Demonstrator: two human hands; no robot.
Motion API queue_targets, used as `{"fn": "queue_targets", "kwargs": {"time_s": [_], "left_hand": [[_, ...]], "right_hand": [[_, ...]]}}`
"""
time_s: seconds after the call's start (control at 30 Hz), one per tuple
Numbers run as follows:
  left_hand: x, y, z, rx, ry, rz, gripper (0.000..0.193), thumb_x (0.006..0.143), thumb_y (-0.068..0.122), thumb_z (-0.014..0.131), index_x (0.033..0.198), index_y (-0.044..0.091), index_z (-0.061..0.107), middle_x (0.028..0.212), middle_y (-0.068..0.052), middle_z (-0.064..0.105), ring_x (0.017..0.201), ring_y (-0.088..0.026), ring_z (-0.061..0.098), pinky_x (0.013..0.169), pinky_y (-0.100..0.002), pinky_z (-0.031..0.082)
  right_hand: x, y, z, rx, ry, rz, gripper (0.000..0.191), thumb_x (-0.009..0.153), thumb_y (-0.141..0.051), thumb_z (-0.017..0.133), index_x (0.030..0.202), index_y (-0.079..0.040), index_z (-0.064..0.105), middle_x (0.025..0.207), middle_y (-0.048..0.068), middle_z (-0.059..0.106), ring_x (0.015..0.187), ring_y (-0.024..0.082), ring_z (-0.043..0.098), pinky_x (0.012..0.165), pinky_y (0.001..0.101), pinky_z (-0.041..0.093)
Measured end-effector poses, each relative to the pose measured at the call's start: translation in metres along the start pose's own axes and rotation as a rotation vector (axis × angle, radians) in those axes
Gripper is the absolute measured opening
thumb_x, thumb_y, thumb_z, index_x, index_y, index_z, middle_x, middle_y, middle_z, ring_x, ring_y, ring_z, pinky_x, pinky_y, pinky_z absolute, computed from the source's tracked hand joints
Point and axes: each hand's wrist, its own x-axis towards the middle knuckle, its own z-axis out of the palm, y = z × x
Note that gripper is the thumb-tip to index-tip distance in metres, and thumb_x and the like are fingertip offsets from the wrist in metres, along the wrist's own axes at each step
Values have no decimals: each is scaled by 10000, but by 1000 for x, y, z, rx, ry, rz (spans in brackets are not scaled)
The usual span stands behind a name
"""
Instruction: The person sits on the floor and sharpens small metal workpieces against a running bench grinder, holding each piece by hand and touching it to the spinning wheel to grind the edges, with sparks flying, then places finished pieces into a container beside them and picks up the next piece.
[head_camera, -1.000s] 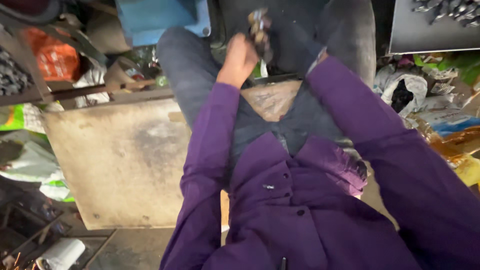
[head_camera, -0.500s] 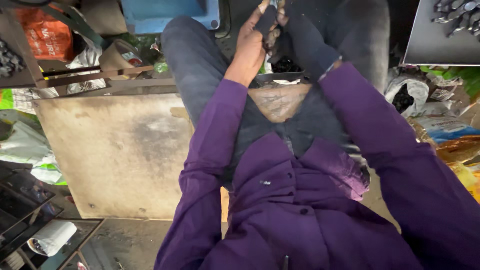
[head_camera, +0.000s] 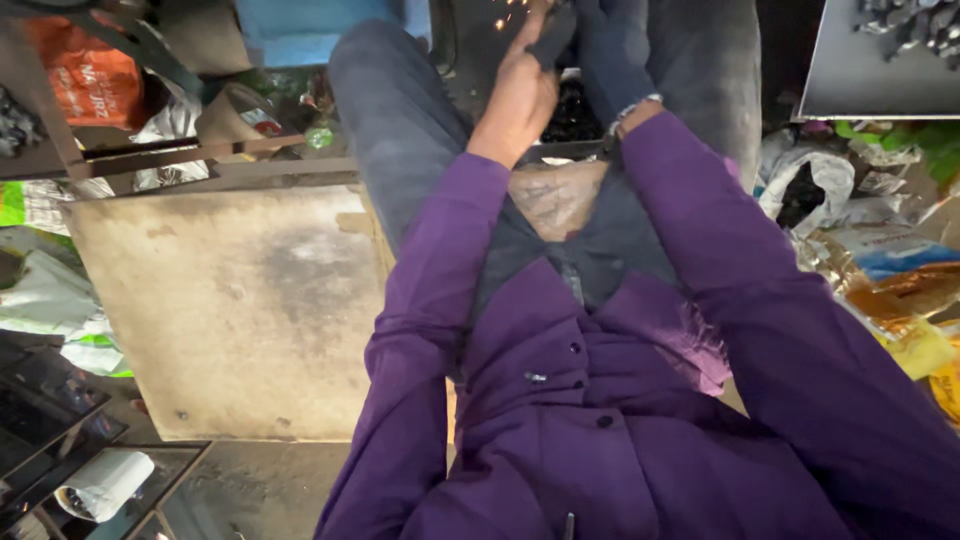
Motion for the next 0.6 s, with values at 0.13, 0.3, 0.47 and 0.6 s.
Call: {"fn": "queue_targets", "kwargs": {"time_s": [0.13,0.3,0.47,0.6], "left_hand": [[-2,2,7,320,-113,153,716,843,-100,388,1520,88,529,1142,-82,727,641,-106,513,527,-260,424],[-7,9,-2,358,-39,229,411,955,-60,451,1332,21,594,961,-114,693,724,-191,690,576,-344,572],[-6,14,-11,273,169,100,394,1014,27,438,1374,44,597,1019,-77,707,792,-159,657,655,-316,534],[3,9,-10,91,-45,114,381,1068,65,469,1433,55,576,1190,-86,654,997,-199,586,845,-388,467]], "right_hand": [[1,-14,-14,42,41,396,320,927,-329,672,1116,-74,639,945,78,762,810,191,752,693,375,607],[-16,-52,-24,182,-351,264,391,1044,-369,687,1042,21,693,882,136,693,711,226,643,659,385,495],[-31,-66,-25,-109,-218,-412,254,977,-170,727,1077,59,684,935,140,728,811,232,714,698,376,550],[-7,-45,-12,412,-301,-90,154,1016,-134,635,1005,10,687,993,82,780,901,211,752,841,368,600]]}}
